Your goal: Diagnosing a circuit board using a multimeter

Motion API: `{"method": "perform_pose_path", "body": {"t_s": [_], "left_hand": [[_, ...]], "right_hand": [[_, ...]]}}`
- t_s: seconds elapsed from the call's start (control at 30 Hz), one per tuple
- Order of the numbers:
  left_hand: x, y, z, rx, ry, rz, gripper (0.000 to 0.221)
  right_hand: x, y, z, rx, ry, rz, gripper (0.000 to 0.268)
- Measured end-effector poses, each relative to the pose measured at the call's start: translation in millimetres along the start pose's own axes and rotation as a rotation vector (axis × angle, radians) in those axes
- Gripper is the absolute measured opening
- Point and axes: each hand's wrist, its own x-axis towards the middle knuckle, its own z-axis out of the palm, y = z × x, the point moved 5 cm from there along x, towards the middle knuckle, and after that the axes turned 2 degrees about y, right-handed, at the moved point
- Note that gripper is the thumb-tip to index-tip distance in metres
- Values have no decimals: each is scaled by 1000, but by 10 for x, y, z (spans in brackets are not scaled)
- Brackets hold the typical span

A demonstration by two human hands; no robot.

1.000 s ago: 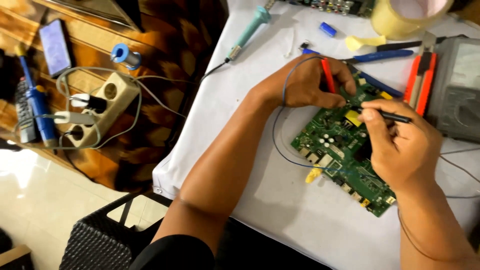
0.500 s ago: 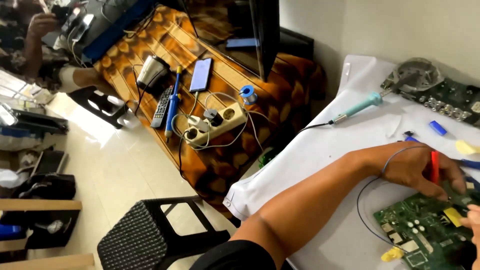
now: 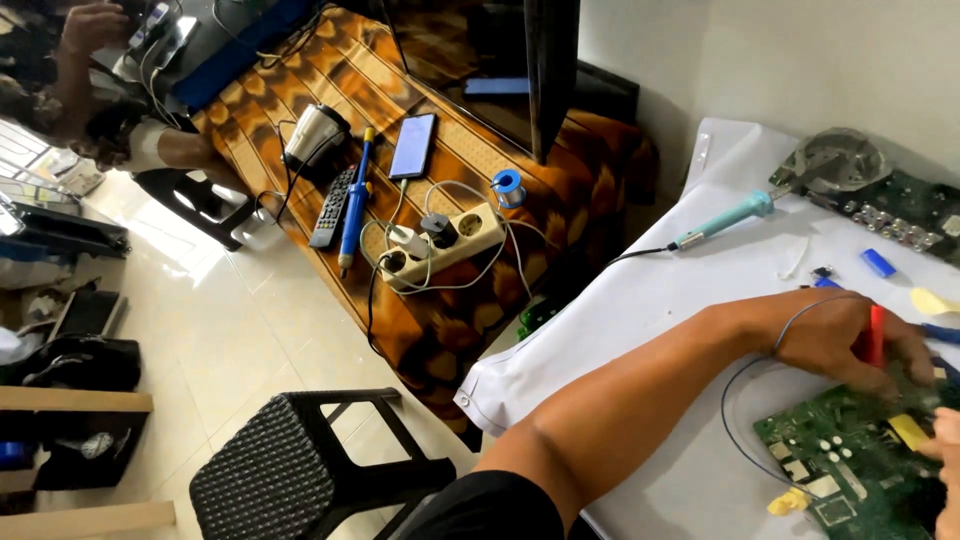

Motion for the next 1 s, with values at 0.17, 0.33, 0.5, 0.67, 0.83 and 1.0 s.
{"method": "perform_pose_path", "body": {"t_s": [0.17,0.33,0.5,0.67,0.83,1.0], "left_hand": [[9,-136,62,-14,-19,70,26],[-31,-16,27,-97,142,73,24],[-151,134,87,186,317,-216,31],[-533,539,330,226,428,-298,43],[-1199,1058,471,146,647,-93,43],[-1229,1156,530,167,550,-159,39]], "right_hand": [[-732,-2550,-679,-133,2,-225,38],[-1014,-3065,-918,-81,130,-360,31],[-1047,-2972,-978,-248,367,-398,62],[-1055,-2876,-1019,48,220,-205,37],[-900,-2399,-770,182,199,-276,37],[-1433,-2012,-915,146,276,-274,33]]}}
